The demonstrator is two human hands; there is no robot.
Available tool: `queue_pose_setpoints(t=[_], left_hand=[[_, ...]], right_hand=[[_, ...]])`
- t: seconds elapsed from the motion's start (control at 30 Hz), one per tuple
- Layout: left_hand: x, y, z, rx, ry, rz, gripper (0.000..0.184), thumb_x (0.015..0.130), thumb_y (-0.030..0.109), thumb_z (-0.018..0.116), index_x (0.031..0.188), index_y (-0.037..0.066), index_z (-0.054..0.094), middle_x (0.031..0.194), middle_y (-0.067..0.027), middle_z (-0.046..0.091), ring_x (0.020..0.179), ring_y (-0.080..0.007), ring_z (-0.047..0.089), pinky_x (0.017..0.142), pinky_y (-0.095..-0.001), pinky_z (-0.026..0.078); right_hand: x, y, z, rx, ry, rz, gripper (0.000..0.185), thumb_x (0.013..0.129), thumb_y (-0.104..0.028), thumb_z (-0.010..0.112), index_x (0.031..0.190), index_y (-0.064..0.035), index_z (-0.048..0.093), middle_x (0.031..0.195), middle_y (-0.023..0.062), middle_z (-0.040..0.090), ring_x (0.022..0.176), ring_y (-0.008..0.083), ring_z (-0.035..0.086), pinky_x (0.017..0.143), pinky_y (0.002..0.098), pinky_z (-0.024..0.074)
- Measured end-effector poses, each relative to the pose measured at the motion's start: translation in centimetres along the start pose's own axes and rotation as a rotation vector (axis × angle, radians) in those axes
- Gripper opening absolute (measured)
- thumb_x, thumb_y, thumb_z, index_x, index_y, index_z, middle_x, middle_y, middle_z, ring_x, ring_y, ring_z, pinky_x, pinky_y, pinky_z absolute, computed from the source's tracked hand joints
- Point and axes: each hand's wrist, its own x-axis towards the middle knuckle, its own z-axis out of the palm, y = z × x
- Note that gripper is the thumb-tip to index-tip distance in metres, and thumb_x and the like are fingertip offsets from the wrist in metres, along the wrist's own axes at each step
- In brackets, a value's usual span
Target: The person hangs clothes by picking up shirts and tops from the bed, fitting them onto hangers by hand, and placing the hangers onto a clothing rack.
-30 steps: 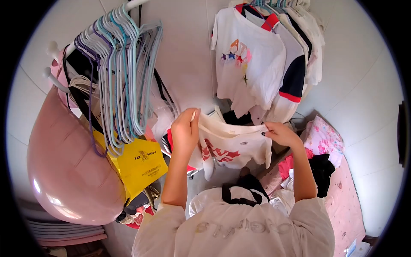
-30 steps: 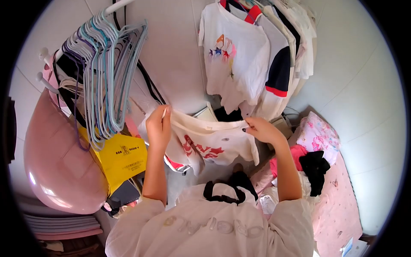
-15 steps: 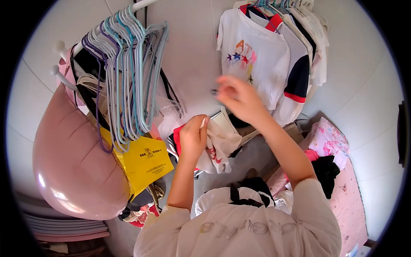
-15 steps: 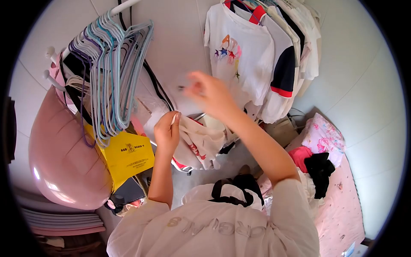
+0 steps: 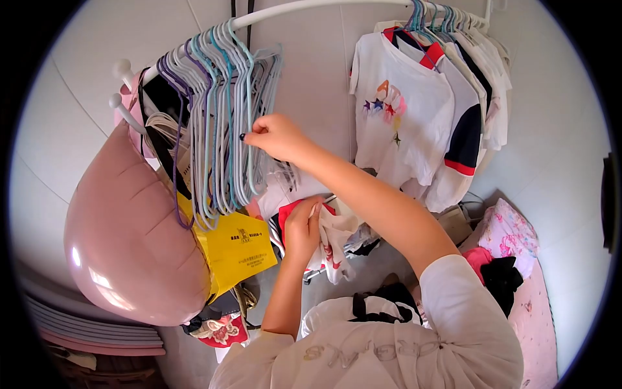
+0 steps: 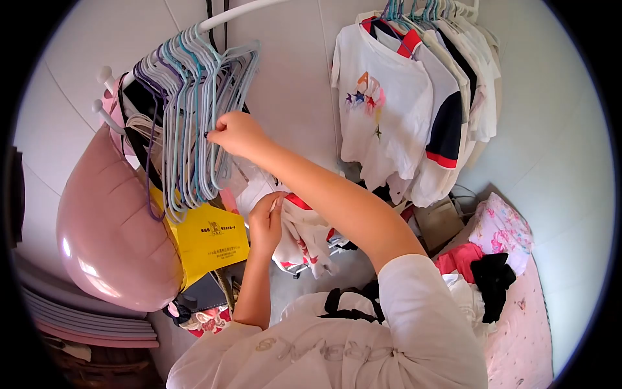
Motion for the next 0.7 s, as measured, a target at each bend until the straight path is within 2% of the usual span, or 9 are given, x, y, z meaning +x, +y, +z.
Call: queue_pose_setpoints(t=[0.17, 0.23, 0.27, 0.33, 0.37, 0.47, 0.5, 0.7], left_hand=[[-0.2, -0.6, 0.5, -0.065, 0.01, -0.058, 0.012, 0.081, 0.001, 0.05, 0.09, -0.004, 0.057, 0.084, -0.0182, 0.06, 0.075, -0.0306, 0.058, 0.068, -0.0303, 0.045], [-0.1, -0.4, 0.7, -0.059, 0.009, -0.06, 0.013, 0.084, 0.003, 0.05, 0.091, -0.004, 0.058, 0.085, -0.0169, 0.061, 0.076, -0.0256, 0.059, 0.07, -0.0278, 0.045], [-0.1, -0.3, 0.8, -0.054, 0.009, -0.061, 0.014, 0.085, 0.005, 0.049, 0.092, -0.005, 0.058, 0.085, -0.0163, 0.061, 0.077, -0.0231, 0.059, 0.071, -0.0266, 0.044], [0.0, -0.2, 0.9, -0.055, 0.008, -0.014, 0.014, 0.085, 0.004, 0.049, 0.093, -0.005, 0.057, 0.084, -0.016, 0.06, 0.075, -0.0235, 0.058, 0.07, -0.0268, 0.044], [0.0, -0.1, 1.0, -0.055, 0.007, 0.01, 0.014, 0.085, 0.004, 0.049, 0.093, -0.005, 0.057, 0.083, -0.0159, 0.06, 0.075, -0.0237, 0.058, 0.07, -0.0268, 0.044], [0.1, 0.5, 0.6, -0.041, -0.056, -0.02, 0.022, 0.078, -0.006, 0.047, 0.098, -0.003, 0.056, 0.08, -0.0166, 0.056, 0.073, -0.0299, 0.055, 0.065, -0.0293, 0.043], [0.0, 0.5, 0.7, -0.038, -0.065, -0.003, 0.025, 0.078, -0.007, 0.046, 0.101, -0.003, 0.055, 0.08, -0.0167, 0.055, 0.073, -0.0302, 0.054, 0.066, -0.0295, 0.043], [-0.1, 0.3, 1.2, -0.042, -0.114, 0.068, 0.039, 0.075, -0.01, 0.044, 0.113, -0.002, 0.049, 0.086, -0.018, 0.051, 0.077, -0.0315, 0.052, 0.069, -0.0315, 0.043]], right_hand=[[-0.4, 1.6, -1.8, 0.113, -0.002, 0.063, 0.026, 0.068, -0.026, 0.063, 0.067, -0.0004, 0.059, 0.054, 0.0095, 0.054, 0.05, 0.0192, 0.051, 0.05, 0.0323, 0.0404], [-0.7, 1.5, -2.4, 0.127, -0.014, 0.086, 0.025, 0.069, -0.025, 0.062, 0.068, 0.0, 0.058, 0.053, 0.0086, 0.053, 0.05, 0.0181, 0.05, 0.049, 0.0322, 0.0398], [-0.8, 1.4, -2.7, 0.139, -0.021, 0.094, 0.023, 0.072, -0.023, 0.06, 0.069, -0.0009, 0.056, 0.054, 0.0055, 0.051, 0.049, 0.0146, 0.048, 0.048, 0.0291, 0.0385], [-1.0, 1.3, -3.1, 0.166, -0.036, 0.109, 0.018, 0.079, -0.019, 0.056, 0.072, -0.0027, 0.053, 0.055, -0.0006, 0.047, 0.048, 0.0074, 0.043, 0.046, 0.0229, 0.036], [-1.0, 1.4, -3.5, 0.078, -0.038, 0.083, 0.017, 0.081, -0.018, 0.053, 0.075, -0.0023, 0.053, 0.058, -0.0004, 0.047, 0.049, 0.0079, 0.045, 0.045, 0.0226, 0.0365], [-1.7, 0.4, -4.4, 0.1, 0.098, 0.1, 0.018, 0.082, -0.019, 0.05, 0.078, -0.0013, 0.053, 0.061, 0.0001, 0.047, 0.051, 0.008, 0.045, 0.045, 0.0225, 0.0371], [-2.4, -0.9, -5.0, 0.198, 0.086, 0.16, 0.02, 0.084, -0.019, 0.048, 0.083, 0.0003, 0.053, 0.063, 0.0005, 0.047, 0.053, 0.0083, 0.046, 0.047, 0.0224, 0.0381], [-4.2, -3.4, -7.4, 0.328, 0.061, 0.102, 0.02, 0.087, -0.015, 0.042, 0.092, 0.002, 0.052, 0.068, 0.0002, 0.048, 0.056, 0.0086, 0.046, 0.054, 0.0209, 0.0389]])
